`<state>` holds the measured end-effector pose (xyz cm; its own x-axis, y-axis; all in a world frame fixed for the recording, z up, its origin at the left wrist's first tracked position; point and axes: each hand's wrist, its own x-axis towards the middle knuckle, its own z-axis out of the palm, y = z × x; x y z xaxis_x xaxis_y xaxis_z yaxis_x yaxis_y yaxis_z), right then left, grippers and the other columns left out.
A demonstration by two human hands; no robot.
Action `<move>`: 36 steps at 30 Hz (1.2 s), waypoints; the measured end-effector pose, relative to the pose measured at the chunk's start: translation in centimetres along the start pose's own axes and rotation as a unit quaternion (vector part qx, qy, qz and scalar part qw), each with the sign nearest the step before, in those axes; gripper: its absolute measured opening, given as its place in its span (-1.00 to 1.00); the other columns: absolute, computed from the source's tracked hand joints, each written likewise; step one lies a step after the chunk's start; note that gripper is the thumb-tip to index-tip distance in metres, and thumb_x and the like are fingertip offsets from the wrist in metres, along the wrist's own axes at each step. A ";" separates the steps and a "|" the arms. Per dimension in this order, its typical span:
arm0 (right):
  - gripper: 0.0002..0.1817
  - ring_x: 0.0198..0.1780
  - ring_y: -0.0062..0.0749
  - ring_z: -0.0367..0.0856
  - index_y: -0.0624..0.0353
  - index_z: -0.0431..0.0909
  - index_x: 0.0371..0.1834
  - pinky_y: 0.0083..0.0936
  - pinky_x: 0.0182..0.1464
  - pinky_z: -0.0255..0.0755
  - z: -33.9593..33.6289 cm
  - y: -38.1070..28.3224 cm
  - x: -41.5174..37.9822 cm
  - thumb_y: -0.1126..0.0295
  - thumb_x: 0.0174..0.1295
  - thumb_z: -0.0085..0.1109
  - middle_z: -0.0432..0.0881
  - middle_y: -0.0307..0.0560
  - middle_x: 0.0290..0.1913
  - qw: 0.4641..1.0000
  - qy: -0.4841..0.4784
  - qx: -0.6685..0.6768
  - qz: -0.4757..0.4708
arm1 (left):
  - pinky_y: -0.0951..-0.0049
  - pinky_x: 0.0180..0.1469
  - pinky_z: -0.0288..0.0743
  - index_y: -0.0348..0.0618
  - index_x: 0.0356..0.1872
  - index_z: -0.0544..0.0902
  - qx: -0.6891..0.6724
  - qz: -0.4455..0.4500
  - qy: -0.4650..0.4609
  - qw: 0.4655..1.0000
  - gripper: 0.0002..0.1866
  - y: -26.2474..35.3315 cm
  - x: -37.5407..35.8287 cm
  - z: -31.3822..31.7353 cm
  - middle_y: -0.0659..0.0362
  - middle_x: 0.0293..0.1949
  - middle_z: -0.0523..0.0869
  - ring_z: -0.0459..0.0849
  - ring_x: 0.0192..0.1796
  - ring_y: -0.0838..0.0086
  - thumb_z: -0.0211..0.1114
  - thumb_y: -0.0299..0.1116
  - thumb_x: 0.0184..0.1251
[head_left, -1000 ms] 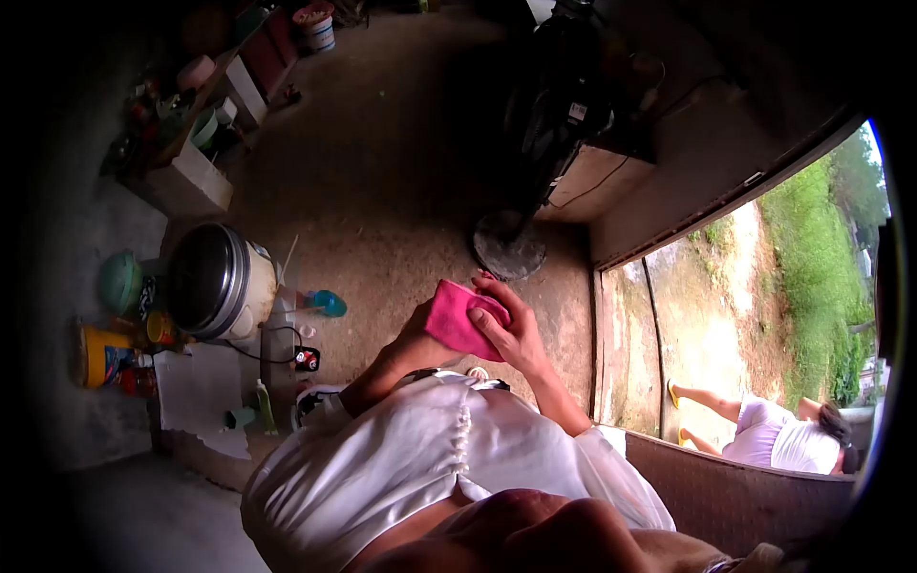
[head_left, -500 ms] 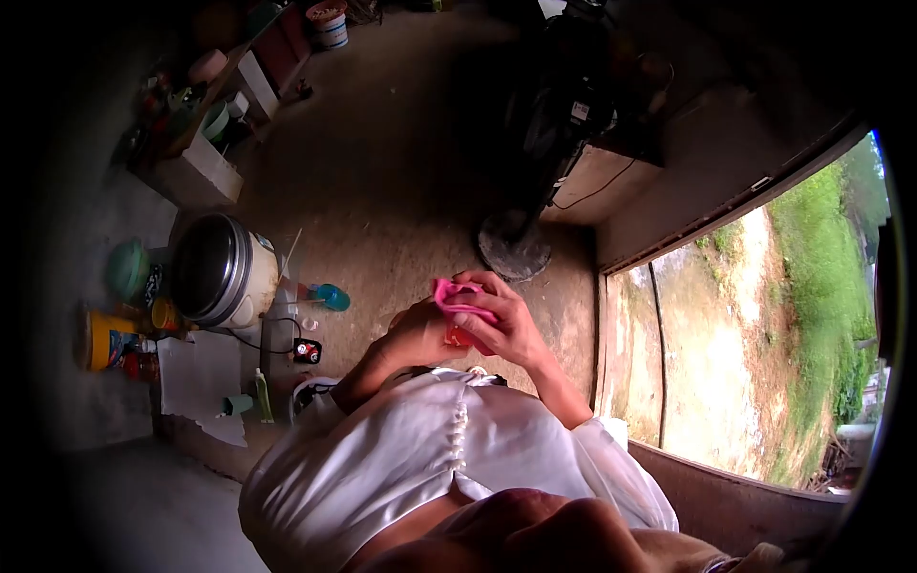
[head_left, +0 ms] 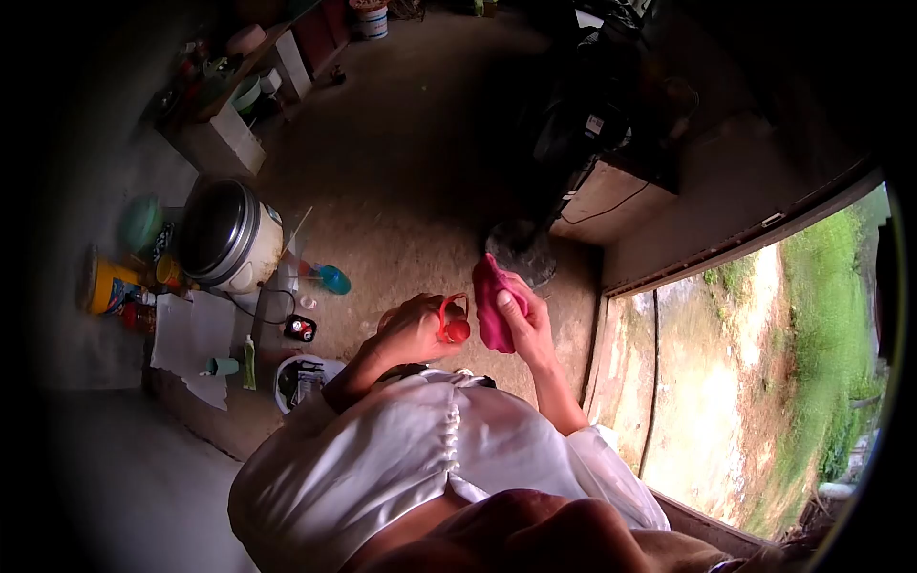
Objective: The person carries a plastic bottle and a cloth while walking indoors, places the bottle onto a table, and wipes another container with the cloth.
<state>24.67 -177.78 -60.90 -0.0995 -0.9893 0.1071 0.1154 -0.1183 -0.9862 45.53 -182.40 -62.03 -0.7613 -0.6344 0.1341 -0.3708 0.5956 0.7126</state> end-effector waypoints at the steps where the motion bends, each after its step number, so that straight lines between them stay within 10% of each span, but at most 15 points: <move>1: -0.67 0.02 -0.30 0.67 0.29 0.66 0.05 -0.37 0.04 0.55 0.4 -1.5 -0.2 0.24 0.42 0.22 0.66 0.04 0.05 0.971 -0.085 -0.157 -0.157 | 0.15 -0.10 0.57 -0.16 -0.26 0.65 -0.002 -0.005 0.001 1.000 -0.73 -0.3 0.0 1.6 0.04 -0.26 0.71 0.69 -0.14 0.06 0.48 -0.32 0.02; 6: -0.71 0.04 0.07 0.63 0.29 0.69 -0.02 -0.28 0.09 0.51 0.8 0.2 -0.3 0.30 0.34 0.27 0.66 0.20 0.04 0.939 -0.164 -0.248 -0.173 | 0.11 -0.01 0.59 -0.13 -0.08 0.70 0.007 0.001 0.067 0.998 -0.55 1.9 0.1 2.9 -0.01 -0.12 0.73 0.72 -0.03 0.11 0.53 -0.15 0.02; 15: -0.68 -0.30 -0.65 0.59 0.34 0.65 -0.07 -0.57 -0.25 0.50 -2.7 5.4 -2.1 0.24 0.53 0.11 0.68 -0.26 -0.35 0.968 -0.044 0.025 0.246 | 0.13 -0.07 0.55 -0.18 -0.37 0.61 -0.012 0.020 0.152 0.988 -0.74 3.2 -1.8 3.0 0.07 -0.35 0.70 0.69 -0.20 0.07 0.46 -0.33 -0.08; 20: -0.75 -0.16 -0.55 0.65 0.29 0.64 -0.04 -0.57 -0.08 0.52 -2.2 1.4 -1.7 0.30 0.44 0.23 0.70 -0.20 -0.15 0.989 -0.108 0.014 0.101 | 0.15 -0.01 0.55 -0.11 -0.16 0.67 0.012 -0.105 0.039 0.994 -0.57 1.8 -3.3 3.2 0.07 -0.22 0.74 0.69 -0.11 0.11 0.54 -0.23 -0.11; 21: -0.74 -0.02 -0.33 0.64 0.32 0.61 -0.03 -0.44 0.03 0.50 -1.2 0.6 -1.1 0.34 0.38 0.28 0.67 -0.02 -0.04 0.977 -0.171 -0.098 -0.078 | 0.15 -0.01 0.55 -0.11 -0.16 0.67 0.010 -0.106 0.041 0.994 -0.57 1.6 -3.3 4.0 0.07 -0.22 0.74 0.69 -0.11 0.11 0.54 -0.23 -0.11; 24: -0.78 -0.02 -0.18 0.61 0.32 0.61 -0.07 -0.45 0.07 0.44 1.6 -0.2 -0.8 0.39 0.34 0.28 0.61 0.10 -0.06 0.941 -0.239 -0.201 -0.134 | 0.15 -0.01 0.58 -0.11 -0.12 0.71 -0.108 -0.121 0.136 0.977 -0.54 0.7 -3.4 6.3 0.03 -0.22 0.76 0.71 -0.13 0.08 0.56 -0.20 -0.12; 27: -0.77 -0.05 -0.10 0.62 0.37 0.59 -0.08 -0.38 0.05 0.48 1.7 2.2 0.2 0.41 0.34 0.28 0.62 0.12 -0.08 0.956 -0.185 -0.216 -0.075 | 0.17 -0.03 0.59 -0.12 -0.12 0.70 0.050 -0.044 0.158 0.985 -0.54 1.1 -4.0 3.5 0.02 -0.18 0.76 0.71 -0.13 0.08 0.55 -0.20 -0.10; 32: -0.78 -0.23 -0.68 0.56 0.29 0.58 -0.07 -0.67 -0.12 0.46 1.7 4.3 1.3 0.33 0.45 0.21 0.67 -0.26 -0.27 0.983 -0.126 -0.073 0.109 | 0.15 -0.07 0.58 -0.13 -0.28 0.65 0.021 -0.054 0.187 0.981 -0.66 -0.4 -5.0 1.4 0.02 -0.36 0.68 0.70 -0.21 0.10 0.51 -0.27 -0.11; 36: -0.78 -0.20 -0.42 0.64 0.30 0.61 -0.04 -0.50 -0.09 0.52 5.9 0.4 2.9 0.39 0.38 0.27 0.68 -0.08 -0.20 0.977 -0.175 -0.116 -0.034 | 0.14 -0.13 0.58 -0.15 -0.27 0.66 0.052 -0.084 0.125 0.987 -0.66 -2.0 -5.9 0.1 0.03 -0.29 0.72 0.71 -0.16 0.15 0.54 -0.28 -0.09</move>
<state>30.29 -181.22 -60.21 0.2498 -0.9534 0.1691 -0.1109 -0.2017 -0.9732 50.74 -179.78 -64.25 -0.5340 -0.8225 0.1957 -0.5424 0.5109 0.6669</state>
